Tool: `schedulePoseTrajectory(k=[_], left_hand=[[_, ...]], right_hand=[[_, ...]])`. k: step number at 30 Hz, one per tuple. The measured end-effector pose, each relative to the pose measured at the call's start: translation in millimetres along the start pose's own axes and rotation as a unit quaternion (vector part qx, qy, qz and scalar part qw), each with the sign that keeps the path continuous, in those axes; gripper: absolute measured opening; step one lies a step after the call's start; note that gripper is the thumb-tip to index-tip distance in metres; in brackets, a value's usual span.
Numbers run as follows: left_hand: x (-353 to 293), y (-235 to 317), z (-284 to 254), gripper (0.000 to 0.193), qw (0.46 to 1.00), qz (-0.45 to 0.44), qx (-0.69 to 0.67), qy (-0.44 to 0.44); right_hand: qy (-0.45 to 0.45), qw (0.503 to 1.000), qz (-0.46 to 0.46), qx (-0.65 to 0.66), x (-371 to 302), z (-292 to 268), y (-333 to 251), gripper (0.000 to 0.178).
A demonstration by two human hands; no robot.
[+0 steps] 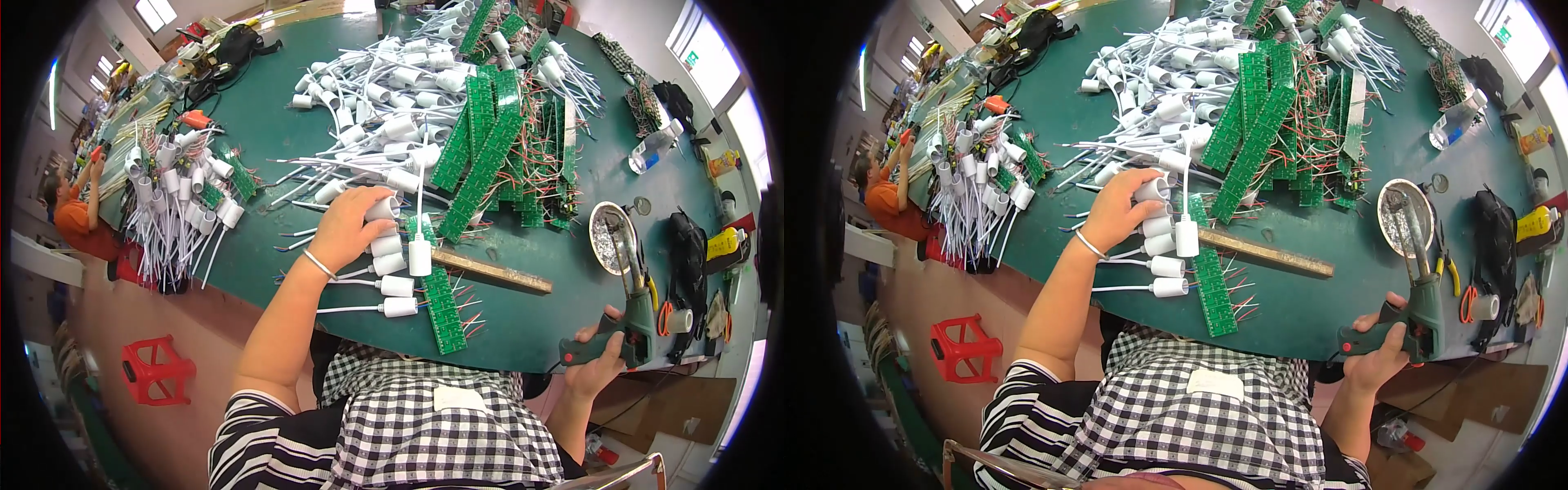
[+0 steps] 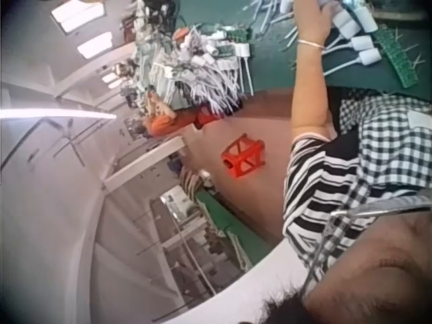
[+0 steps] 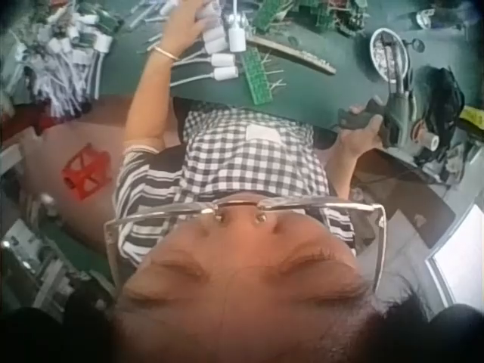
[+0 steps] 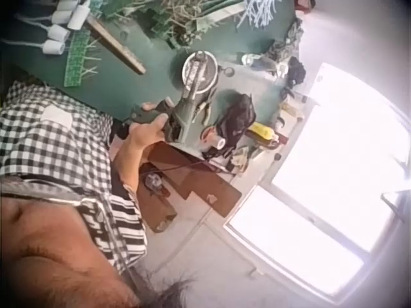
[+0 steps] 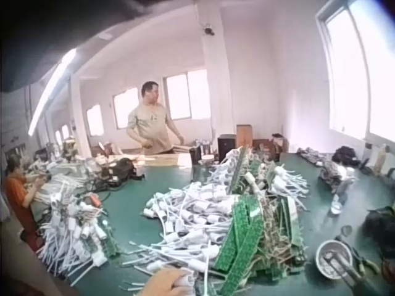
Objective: The person solders electrical components and wires onto green circuit boards for LED light assembly. This is done using a soldering iron.
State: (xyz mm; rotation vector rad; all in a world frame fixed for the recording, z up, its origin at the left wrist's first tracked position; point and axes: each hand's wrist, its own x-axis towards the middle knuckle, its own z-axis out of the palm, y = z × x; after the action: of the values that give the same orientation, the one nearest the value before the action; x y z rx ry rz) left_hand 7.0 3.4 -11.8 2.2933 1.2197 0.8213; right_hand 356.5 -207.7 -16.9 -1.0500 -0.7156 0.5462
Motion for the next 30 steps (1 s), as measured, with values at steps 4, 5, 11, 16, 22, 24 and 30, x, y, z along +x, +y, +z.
schedulePoseTrajectory(k=[4, 5, 11, 16, 22, 24, 30], left_hand=[[-3, 24, -16, 0.035, 0.991, 0.074, 0.039, 0.108], [-9, 41, -23, 0.033, 0.985, 0.08, 0.102, 0.114], [-70, 101, -25, 0.014, 0.997, 0.05, 0.064, -0.016], [-126, 91, 30, 0.009, 0.998, 0.048, 0.005, -0.037], [-126, 84, 51, 0.012, 0.998, 0.04, 0.037, 0.034], [-120, 84, 49, 0.013, 0.998, 0.036, 0.043, 0.036], [-105, 83, 47, 0.009, 0.99, 0.079, 0.11, 0.042]], right_hand=[[-0.008, 1.0, -0.018, -0.001, -7, 5, 2, 0.035], [-0.016, 1.0, 0.009, 0.004, -10, 7, 5, 0.035], [-0.029, 0.994, 0.086, 0.057, -25, 25, 7, 0.035], [-0.081, 0.982, 0.138, 0.098, -32, 37, 7, 0.036], [0.085, 0.993, 0.023, 0.083, 11, 43, -12, 0.028], [0.143, 0.986, -0.024, 0.081, 41, 39, -22, 0.028], [0.061, 0.99, 0.0, 0.129, 24, 42, -25, 0.031]])
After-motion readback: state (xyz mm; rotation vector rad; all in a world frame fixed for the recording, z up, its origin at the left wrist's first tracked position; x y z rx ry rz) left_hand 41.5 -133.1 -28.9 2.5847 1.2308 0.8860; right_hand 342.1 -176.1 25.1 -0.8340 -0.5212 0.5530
